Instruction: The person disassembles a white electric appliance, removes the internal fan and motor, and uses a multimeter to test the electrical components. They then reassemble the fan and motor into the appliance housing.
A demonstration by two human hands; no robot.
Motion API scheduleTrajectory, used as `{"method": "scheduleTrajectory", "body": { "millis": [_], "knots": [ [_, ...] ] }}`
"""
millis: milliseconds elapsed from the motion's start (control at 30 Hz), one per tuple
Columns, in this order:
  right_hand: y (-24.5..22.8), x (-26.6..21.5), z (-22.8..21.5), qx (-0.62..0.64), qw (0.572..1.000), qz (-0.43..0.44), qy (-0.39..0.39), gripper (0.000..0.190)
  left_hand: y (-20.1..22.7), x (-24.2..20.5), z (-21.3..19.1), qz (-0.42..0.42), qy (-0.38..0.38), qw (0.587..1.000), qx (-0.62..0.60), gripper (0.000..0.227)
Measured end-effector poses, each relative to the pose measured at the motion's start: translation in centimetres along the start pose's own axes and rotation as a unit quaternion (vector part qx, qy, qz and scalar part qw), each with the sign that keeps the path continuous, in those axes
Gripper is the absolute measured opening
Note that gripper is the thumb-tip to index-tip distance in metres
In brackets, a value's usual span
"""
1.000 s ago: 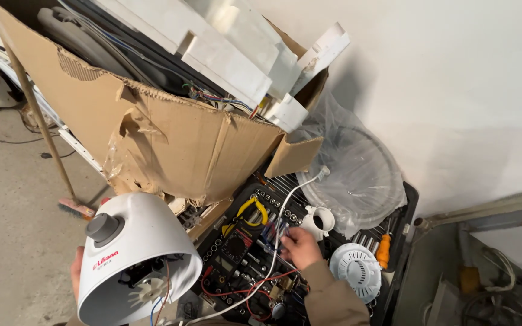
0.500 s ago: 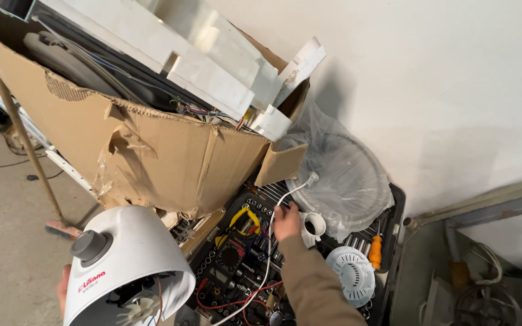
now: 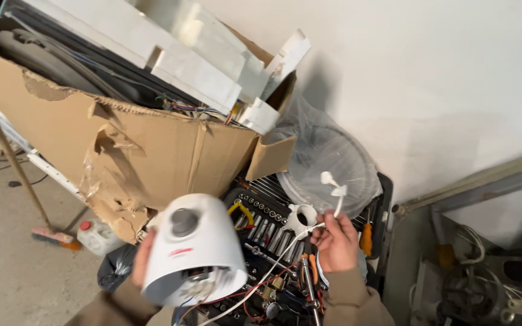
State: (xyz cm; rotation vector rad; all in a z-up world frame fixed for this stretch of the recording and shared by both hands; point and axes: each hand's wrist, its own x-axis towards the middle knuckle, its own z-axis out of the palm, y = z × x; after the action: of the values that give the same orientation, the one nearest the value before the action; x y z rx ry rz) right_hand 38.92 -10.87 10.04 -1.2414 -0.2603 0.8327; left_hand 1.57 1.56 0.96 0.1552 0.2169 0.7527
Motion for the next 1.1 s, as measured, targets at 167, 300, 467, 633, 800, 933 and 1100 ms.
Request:
{"method": "scheduleTrajectory", "body": {
  "millis": [167, 300, 467, 633, 800, 933, 1100],
  "knots": [
    [3.8, -1.4, -11.0, 0.243, 0.897, -0.141, -0.34, 0.048, -4.4, 8.8, 5.0, -0.191, -0.055, 0.98, 0.02, 0.07],
    [2.4, -6.7, -8.0, -0.212, 0.953, -0.197, -0.093, 0.038, -9.0, 13.1, 4.4, -0.237, -0.05, 0.97, 0.037, 0.07],
    [5.0, -9.4, -6.9, -0.182, 0.972, -0.052, -0.135, 0.052, -11.9, 14.4, 6.4, -0.275, 0.014, 0.96, 0.048, 0.072],
    [8.7, -8.2, -10.2, -0.155, 0.974, -0.096, -0.136, 0.051, -13.5, 15.4, 5.0, -0.317, 0.061, 0.94, 0.109, 0.073],
    [10.5, -6.1, -11.3, -0.038, 0.988, -0.067, -0.132, 0.049, -14.0, 20.0, -3.3, -0.204, 0.144, 0.896, 0.366, 0.064],
    [13.3, -4.0, -13.1, 0.102, 0.977, -0.093, -0.163, 0.033, -14.1, 21.5, -6.2, -0.015, 0.181, 0.768, 0.614, 0.055],
    [11.5, -3.9, -14.3, 0.184, 0.968, -0.065, -0.156, 0.026, -12.6, 17.7, -0.6, 0.063, 0.186, 0.638, 0.744, 0.049]
  ]
}}
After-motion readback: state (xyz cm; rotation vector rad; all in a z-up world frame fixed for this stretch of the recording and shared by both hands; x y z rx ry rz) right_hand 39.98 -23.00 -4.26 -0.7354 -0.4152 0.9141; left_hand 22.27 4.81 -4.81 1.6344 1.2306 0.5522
